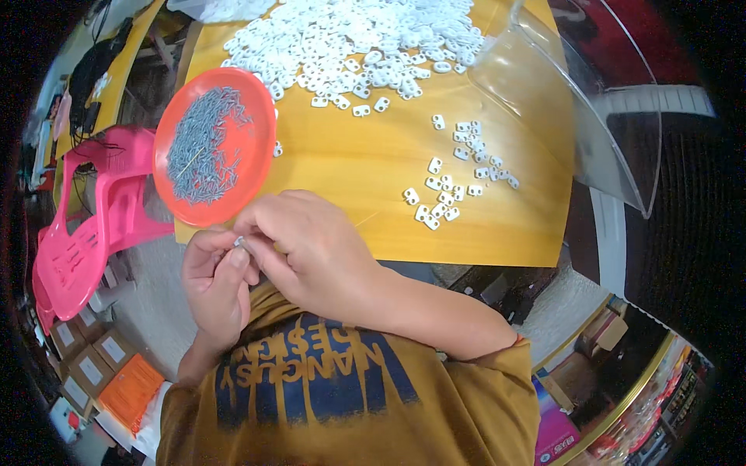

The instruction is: Assembling small plastic parts with springs and pins at a workbench.

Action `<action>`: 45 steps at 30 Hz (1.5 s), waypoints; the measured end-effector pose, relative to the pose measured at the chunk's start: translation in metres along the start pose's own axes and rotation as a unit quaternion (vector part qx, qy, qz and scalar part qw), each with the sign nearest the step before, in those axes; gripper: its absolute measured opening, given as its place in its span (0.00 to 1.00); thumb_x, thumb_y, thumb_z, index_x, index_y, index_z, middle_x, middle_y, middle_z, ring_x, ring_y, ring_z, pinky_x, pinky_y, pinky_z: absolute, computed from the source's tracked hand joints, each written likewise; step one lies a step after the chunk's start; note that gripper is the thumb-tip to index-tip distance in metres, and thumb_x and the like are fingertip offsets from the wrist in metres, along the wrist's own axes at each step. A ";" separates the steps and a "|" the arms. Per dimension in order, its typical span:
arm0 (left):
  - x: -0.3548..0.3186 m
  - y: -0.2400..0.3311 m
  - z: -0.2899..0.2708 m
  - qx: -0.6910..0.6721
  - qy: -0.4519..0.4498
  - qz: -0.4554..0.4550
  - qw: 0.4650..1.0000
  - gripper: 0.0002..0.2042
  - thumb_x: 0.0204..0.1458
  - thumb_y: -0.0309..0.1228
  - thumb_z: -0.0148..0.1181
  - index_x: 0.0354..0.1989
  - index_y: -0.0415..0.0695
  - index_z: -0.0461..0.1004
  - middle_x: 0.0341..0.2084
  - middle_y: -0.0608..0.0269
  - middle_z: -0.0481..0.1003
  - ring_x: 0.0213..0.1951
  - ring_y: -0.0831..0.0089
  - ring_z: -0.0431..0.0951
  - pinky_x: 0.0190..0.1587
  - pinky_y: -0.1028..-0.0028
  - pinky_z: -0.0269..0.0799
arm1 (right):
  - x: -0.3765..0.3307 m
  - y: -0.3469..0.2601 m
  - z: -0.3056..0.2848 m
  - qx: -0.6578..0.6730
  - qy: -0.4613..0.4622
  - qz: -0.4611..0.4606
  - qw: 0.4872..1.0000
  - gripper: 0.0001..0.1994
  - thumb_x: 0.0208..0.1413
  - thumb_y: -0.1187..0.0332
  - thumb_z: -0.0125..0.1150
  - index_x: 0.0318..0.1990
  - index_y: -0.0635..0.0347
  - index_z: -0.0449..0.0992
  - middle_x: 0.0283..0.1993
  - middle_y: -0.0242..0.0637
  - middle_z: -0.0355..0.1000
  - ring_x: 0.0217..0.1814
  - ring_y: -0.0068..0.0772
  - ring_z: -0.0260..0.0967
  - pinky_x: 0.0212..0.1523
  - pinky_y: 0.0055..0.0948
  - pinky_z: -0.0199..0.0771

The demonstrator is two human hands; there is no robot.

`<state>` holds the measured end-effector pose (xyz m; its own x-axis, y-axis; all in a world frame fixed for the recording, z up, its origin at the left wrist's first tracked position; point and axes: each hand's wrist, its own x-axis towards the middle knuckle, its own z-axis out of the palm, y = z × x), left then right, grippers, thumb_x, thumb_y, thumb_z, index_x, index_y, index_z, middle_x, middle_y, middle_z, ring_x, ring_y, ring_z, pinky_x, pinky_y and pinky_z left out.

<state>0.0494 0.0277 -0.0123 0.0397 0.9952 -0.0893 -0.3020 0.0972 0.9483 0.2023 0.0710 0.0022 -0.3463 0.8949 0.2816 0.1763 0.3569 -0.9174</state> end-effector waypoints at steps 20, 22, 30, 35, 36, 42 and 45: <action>0.004 0.003 0.001 -0.075 0.042 -0.089 0.992 0.07 0.48 0.20 0.50 0.36 0.37 0.66 0.23 0.62 0.68 0.21 0.81 0.64 0.26 0.82 0.61 | 0.026 0.075 -0.129 -0.594 0.081 0.065 0.798 0.10 0.49 0.72 0.48 0.39 0.62 0.70 0.40 0.43 0.68 0.41 0.44 0.65 0.41 0.37 0.65; 0.004 0.002 -0.001 -0.078 0.044 -0.088 0.992 0.07 0.48 0.20 0.50 0.36 0.37 0.66 0.23 0.62 0.68 0.21 0.81 0.64 0.26 0.82 0.61 | 0.029 0.081 -0.129 -0.602 0.060 0.072 0.793 0.10 0.49 0.73 0.47 0.39 0.62 0.70 0.41 0.44 0.67 0.42 0.45 0.65 0.42 0.37 0.65; 0.003 0.001 -0.009 -0.080 0.048 -0.087 0.992 0.07 0.48 0.21 0.50 0.37 0.37 0.66 0.24 0.61 0.69 0.21 0.81 0.65 0.26 0.83 0.61 | 0.038 0.090 -0.132 -0.627 0.026 0.142 0.765 0.09 0.49 0.70 0.49 0.37 0.61 0.71 0.42 0.42 0.67 0.42 0.43 0.65 0.42 0.36 0.66; 0.005 0.002 -0.007 -0.073 0.055 -0.096 0.991 0.07 0.48 0.21 0.50 0.37 0.37 0.65 0.24 0.61 0.69 0.21 0.82 0.65 0.26 0.83 0.61 | 0.035 0.093 -0.134 -0.614 0.040 0.101 0.782 0.07 0.48 0.70 0.51 0.33 0.61 0.72 0.37 0.41 0.69 0.39 0.43 0.66 0.40 0.35 0.66; 0.005 0.002 -0.008 -0.072 0.053 -0.098 0.991 0.07 0.48 0.21 0.50 0.37 0.37 0.65 0.24 0.61 0.69 0.21 0.82 0.65 0.25 0.83 0.61 | 0.034 0.094 -0.134 -0.603 0.048 0.077 0.793 0.06 0.48 0.71 0.51 0.32 0.62 0.72 0.35 0.41 0.69 0.37 0.43 0.66 0.39 0.35 0.66; 0.005 0.000 -0.010 -0.076 0.047 -0.102 0.991 0.07 0.49 0.21 0.50 0.37 0.37 0.66 0.24 0.61 0.69 0.22 0.82 0.65 0.25 0.84 0.61 | 0.039 0.089 -0.135 -0.543 0.039 0.082 0.835 0.05 0.48 0.71 0.51 0.30 0.62 0.71 0.32 0.44 0.69 0.34 0.44 0.66 0.35 0.36 0.64; 0.005 0.001 -0.008 -0.076 0.050 -0.100 0.991 0.07 0.49 0.21 0.50 0.37 0.37 0.66 0.24 0.61 0.69 0.21 0.82 0.65 0.25 0.84 0.61 | 0.039 0.093 -0.134 -0.533 0.059 0.056 0.842 0.05 0.48 0.71 0.51 0.32 0.62 0.71 0.32 0.43 0.69 0.33 0.45 0.66 0.34 0.36 0.65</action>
<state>0.0412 0.0333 -0.0145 0.0220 0.9512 -0.3078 -0.4385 0.2859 0.8521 0.3285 0.1750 -0.0349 -0.1895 0.9371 0.2932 0.9507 0.2498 -0.1838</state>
